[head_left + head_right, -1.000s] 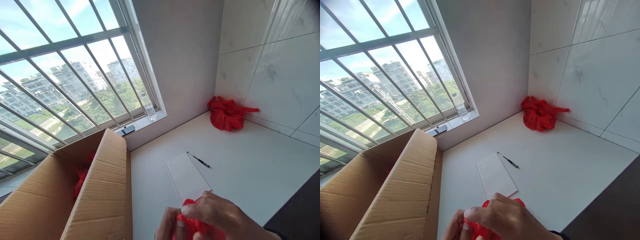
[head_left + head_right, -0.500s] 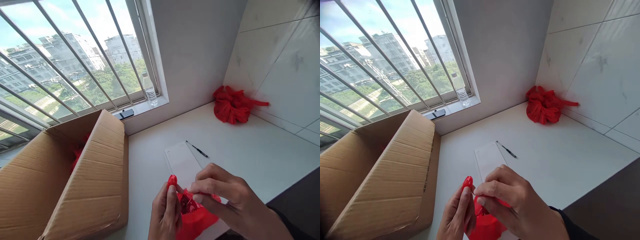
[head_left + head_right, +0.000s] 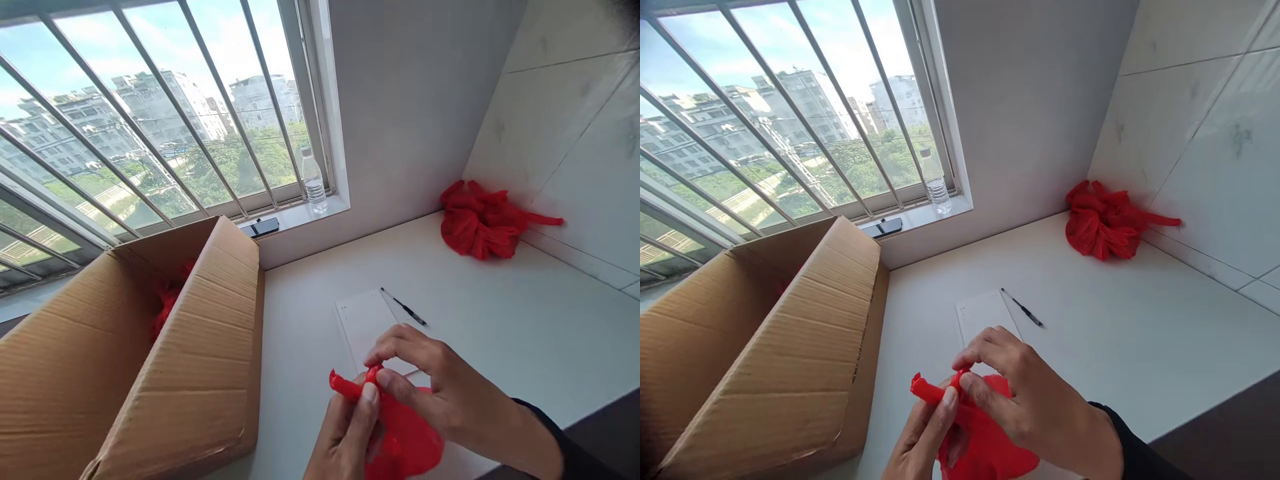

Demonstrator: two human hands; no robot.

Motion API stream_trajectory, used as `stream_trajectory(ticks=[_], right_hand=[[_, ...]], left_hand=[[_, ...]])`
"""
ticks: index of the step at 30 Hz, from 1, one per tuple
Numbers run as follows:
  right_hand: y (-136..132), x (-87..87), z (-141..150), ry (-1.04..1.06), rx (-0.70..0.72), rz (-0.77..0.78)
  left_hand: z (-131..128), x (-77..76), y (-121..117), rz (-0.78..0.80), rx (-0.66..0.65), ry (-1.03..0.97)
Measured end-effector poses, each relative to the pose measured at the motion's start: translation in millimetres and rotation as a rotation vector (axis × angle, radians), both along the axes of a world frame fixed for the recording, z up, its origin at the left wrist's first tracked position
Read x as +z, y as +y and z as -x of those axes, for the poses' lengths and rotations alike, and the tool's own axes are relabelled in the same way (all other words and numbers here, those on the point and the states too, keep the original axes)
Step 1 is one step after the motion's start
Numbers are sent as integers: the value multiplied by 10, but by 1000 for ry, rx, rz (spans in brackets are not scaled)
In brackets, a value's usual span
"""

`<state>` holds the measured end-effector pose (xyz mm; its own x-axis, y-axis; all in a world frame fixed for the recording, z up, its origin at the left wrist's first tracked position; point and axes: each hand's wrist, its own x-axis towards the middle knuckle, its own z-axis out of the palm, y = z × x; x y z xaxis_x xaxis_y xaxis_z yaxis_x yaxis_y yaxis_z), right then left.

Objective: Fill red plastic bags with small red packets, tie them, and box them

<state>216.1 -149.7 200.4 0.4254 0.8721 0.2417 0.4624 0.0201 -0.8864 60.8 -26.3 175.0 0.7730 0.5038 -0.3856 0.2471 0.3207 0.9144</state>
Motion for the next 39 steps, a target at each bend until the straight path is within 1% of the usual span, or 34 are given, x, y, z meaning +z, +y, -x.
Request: stream_trajectory(ticks=[2,5,7,10,12,14,15,16,18,20,21,23,25,27,30,32,34,37,39], right_hand=[[-16,-42,1,45,7,4],[-55,-87,39,39,45,-5],[-68,-140,43,91,108,33],[-34,-255,2,197,194,173],[15,-327,-32,200,217,243],[65,-379,-46,215,207,235],[87,-400,-45,243,195,222],[105,-418,-39,277,181,215],[134,-457,-20,331,144,229],[155,-503,-3,365,132,261],[164,-528,2,380,147,272],[180,-571,6,399,191,268],[189,-593,8,405,197,243],[184,-584,14,388,154,224],[140,-549,33,330,84,213],[80,-560,37,302,47,207],[-12,-633,22,284,-33,217],[-184,-841,-25,265,-237,278],[-274,-980,-43,287,-330,306]], left_hand=[[-48,78,41,108,-12,-44],[-95,112,95,235,-15,-138],[-97,96,144,229,-67,-158],[-74,53,229,129,-169,-152],[-54,22,272,30,-196,-171],[-35,-21,290,-116,-182,-159],[-27,-53,288,-217,-171,-141],[-20,-94,281,-345,-152,-133],[-9,-204,257,-643,-117,-185],[1,-336,230,-904,-89,-312],[7,-399,220,-997,-82,-372],[25,-494,207,-1095,-74,-440],[50,-537,207,-1134,-70,-442],[80,-540,213,-1184,-85,-384],[143,-558,207,-1302,-117,-288],[229,-633,183,-1329,-107,-269],[371,-772,151,-1294,-48,-261],[646,-1035,120,-1180,91,-203],[781,-1184,114,-1081,143,-120]])
